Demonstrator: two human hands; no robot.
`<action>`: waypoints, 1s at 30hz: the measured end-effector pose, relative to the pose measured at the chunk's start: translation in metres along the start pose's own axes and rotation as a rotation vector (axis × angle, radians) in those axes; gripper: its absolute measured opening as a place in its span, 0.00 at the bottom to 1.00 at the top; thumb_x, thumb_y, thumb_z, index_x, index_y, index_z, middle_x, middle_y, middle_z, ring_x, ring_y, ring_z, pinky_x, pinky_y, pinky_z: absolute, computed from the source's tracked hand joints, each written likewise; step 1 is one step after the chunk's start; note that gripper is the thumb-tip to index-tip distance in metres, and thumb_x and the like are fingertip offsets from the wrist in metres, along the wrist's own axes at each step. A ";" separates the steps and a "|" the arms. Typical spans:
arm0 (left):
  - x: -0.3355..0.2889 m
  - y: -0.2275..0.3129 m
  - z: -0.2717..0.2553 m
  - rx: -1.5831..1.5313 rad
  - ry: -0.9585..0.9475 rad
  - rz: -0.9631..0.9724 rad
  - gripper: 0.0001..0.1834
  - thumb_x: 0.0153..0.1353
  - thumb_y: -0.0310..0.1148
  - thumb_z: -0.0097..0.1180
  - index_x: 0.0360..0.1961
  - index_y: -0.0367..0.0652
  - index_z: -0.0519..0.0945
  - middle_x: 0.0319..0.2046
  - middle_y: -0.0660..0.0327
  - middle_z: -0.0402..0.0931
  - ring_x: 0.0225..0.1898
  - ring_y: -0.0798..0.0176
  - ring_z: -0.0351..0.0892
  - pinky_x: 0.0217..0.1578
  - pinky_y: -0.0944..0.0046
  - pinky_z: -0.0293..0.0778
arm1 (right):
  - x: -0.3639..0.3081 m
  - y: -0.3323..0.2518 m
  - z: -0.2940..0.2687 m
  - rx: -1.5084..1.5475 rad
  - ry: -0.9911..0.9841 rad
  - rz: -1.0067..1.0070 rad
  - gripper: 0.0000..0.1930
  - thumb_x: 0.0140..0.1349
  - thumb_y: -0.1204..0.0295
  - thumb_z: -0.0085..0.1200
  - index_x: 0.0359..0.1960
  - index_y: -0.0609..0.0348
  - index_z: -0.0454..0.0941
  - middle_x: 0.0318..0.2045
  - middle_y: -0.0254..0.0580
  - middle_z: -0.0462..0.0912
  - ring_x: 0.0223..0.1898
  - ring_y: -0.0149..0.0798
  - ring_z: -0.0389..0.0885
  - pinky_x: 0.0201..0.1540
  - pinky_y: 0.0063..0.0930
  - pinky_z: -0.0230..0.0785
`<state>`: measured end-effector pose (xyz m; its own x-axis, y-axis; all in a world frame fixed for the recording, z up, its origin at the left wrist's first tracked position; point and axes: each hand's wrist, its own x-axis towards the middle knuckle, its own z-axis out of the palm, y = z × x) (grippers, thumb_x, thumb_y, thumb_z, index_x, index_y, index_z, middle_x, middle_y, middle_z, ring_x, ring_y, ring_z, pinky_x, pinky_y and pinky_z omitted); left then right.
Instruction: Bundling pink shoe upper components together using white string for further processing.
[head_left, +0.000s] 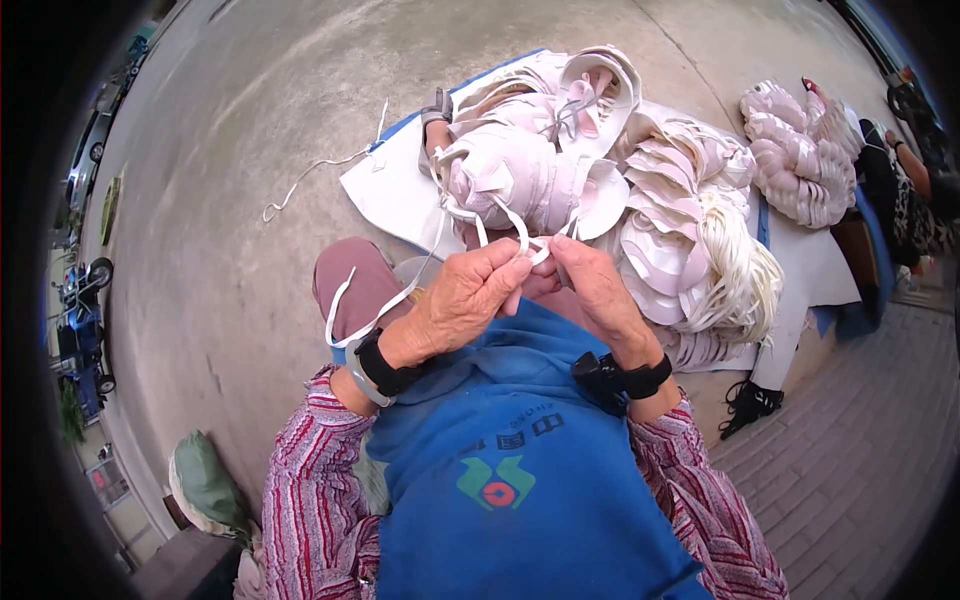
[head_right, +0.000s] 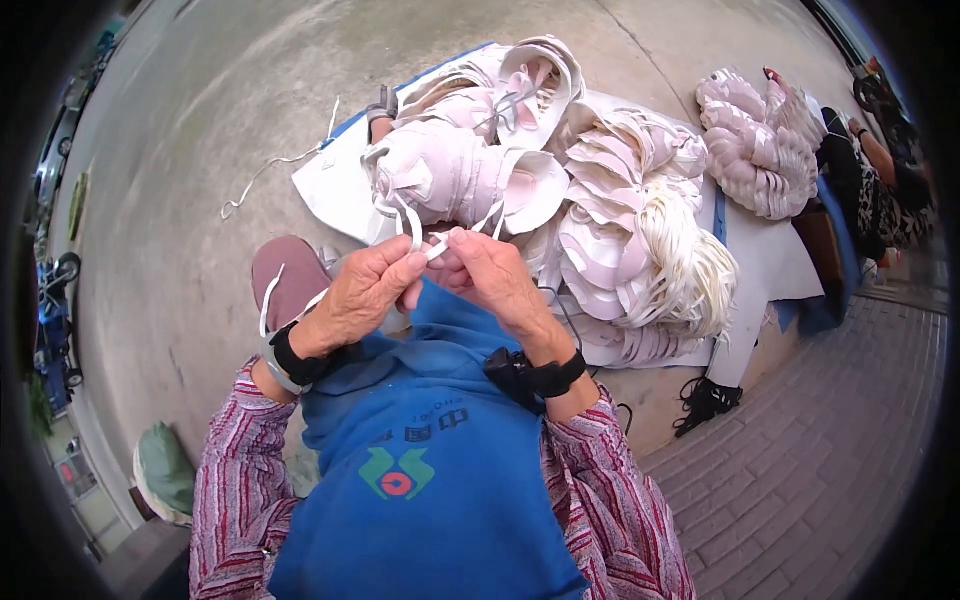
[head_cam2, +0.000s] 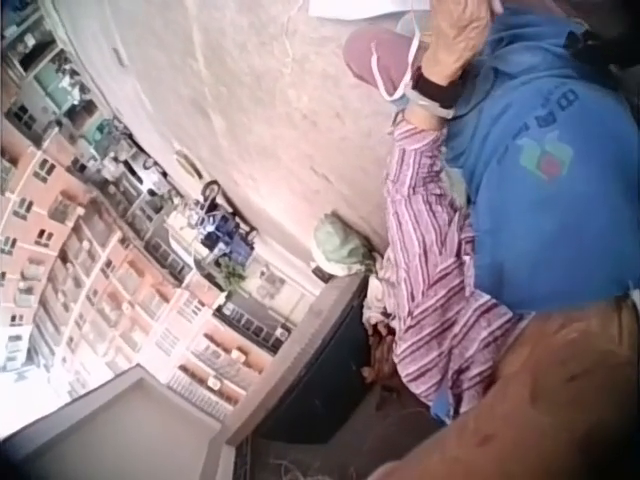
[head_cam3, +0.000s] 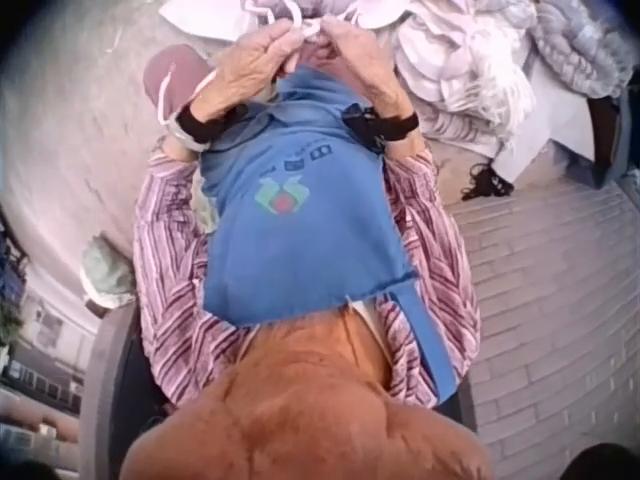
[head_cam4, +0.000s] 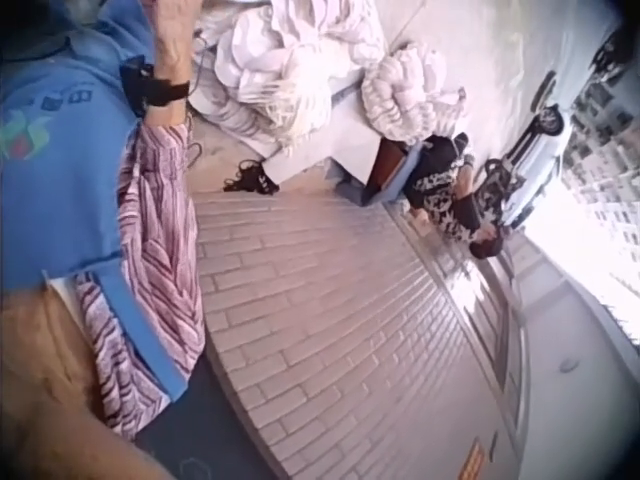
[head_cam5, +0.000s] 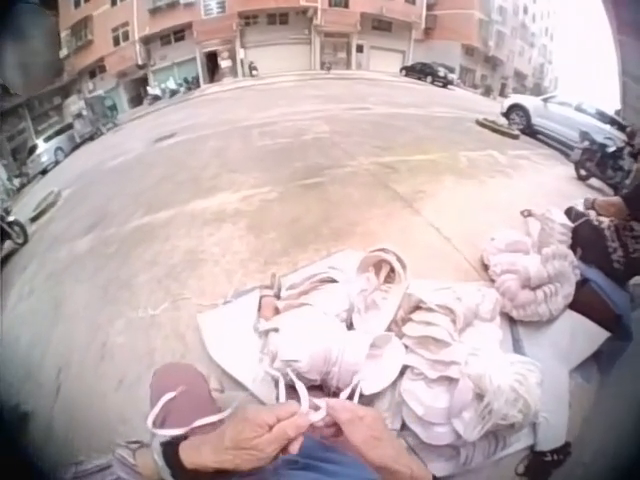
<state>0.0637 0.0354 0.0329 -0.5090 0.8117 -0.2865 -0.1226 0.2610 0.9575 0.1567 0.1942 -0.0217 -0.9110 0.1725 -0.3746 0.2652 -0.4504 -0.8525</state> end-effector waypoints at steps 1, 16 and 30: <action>-0.001 0.002 0.004 0.128 -0.066 -0.064 0.15 0.68 0.39 0.41 0.40 0.40 0.76 0.18 0.67 0.67 0.22 0.76 0.66 0.24 0.73 0.64 | 0.004 0.001 0.006 0.169 -0.048 0.081 0.19 0.67 0.61 0.41 0.44 0.66 0.75 0.25 0.32 0.74 0.27 0.24 0.71 0.34 0.19 0.66; 0.003 -0.022 0.019 0.057 0.034 -0.075 0.18 0.67 0.43 0.41 0.37 0.40 0.77 0.15 0.66 0.67 0.20 0.74 0.67 0.22 0.70 0.65 | 0.006 0.014 -0.008 0.210 -0.017 0.024 0.09 0.60 0.70 0.54 0.36 0.64 0.77 0.27 0.30 0.77 0.25 0.20 0.70 0.29 0.15 0.67; 0.002 -0.023 0.019 0.289 0.067 -0.092 0.18 0.68 0.41 0.38 0.33 0.38 0.73 0.16 0.54 0.68 0.20 0.58 0.72 0.24 0.60 0.66 | 0.005 0.021 -0.008 0.163 -0.054 0.033 0.08 0.59 0.70 0.53 0.36 0.60 0.77 0.26 0.29 0.78 0.26 0.19 0.72 0.27 0.12 0.66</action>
<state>0.0812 0.0408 0.0098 -0.5637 0.7437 -0.3595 0.0718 0.4777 0.8756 0.1605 0.1925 -0.0439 -0.9195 0.1102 -0.3774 0.2444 -0.5917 -0.7683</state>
